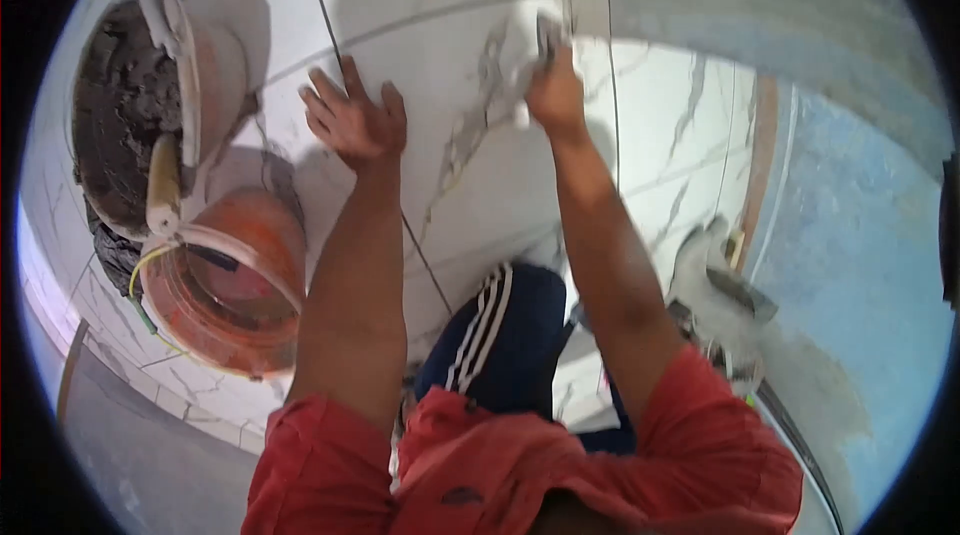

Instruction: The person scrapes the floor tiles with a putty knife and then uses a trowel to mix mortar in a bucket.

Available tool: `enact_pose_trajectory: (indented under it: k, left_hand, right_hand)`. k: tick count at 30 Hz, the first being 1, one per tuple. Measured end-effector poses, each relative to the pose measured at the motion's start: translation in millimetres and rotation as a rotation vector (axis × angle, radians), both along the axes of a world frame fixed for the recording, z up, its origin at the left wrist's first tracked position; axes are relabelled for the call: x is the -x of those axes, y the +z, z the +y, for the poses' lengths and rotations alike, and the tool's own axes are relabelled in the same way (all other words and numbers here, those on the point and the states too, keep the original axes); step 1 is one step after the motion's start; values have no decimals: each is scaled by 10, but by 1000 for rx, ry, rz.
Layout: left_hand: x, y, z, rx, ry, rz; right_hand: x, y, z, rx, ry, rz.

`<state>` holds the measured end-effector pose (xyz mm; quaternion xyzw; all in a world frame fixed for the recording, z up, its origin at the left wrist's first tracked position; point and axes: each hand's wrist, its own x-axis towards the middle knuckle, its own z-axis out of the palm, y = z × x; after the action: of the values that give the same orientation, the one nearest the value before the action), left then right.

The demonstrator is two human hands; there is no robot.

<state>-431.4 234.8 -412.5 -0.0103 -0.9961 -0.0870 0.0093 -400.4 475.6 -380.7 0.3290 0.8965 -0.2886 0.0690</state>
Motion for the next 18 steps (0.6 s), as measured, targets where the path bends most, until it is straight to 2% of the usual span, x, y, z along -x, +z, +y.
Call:
enact_pose_trajectory:
  k: [2,3,4,6,7,8,10,12,14,16,17,18]
  left_hand:
    - [39,-15,-59,21,-4,-28]
    - [33,-42,-41,0,1,-17]
    - [71,-79,-5,-23,12,6]
    - [-22,-77,-42,-53,-22,17]
    - [35,-66,-32,-91,-28,67]
    - [202,-84,29,-98,-4,110]
    - [69,-25,-6,-25,11,-40]
    - [105,-48,38,-17,29,-40]
    - [70,-8,6,-17,26,-63]
    - [118,48,24,16,41,-96]
    - [114,59,21,63,39,-161]
    - [101,54,10,67,35,-171]
  right_hand:
    - [-312,-153,-43,-59,144,320]
    - [-191,56,-73,5,44,143]
    - [-26,73,-62,2,46,149]
    - [57,15,-71,100,-141,-78]
    - [-64,-33,-59,5,-9,-38]
    - [22,-131,13,-4,16,3]
    - [-176,-45,-113,-80,177,301]
    - [177,172,61,-4,44,-122]
    - [412,74,82,39,-77,-162]
    - [155,101,-62,-10,53,-12]
    - [-40,-202,-30,-122,200,312]
    - [17,-129,-1,-119,196,302]
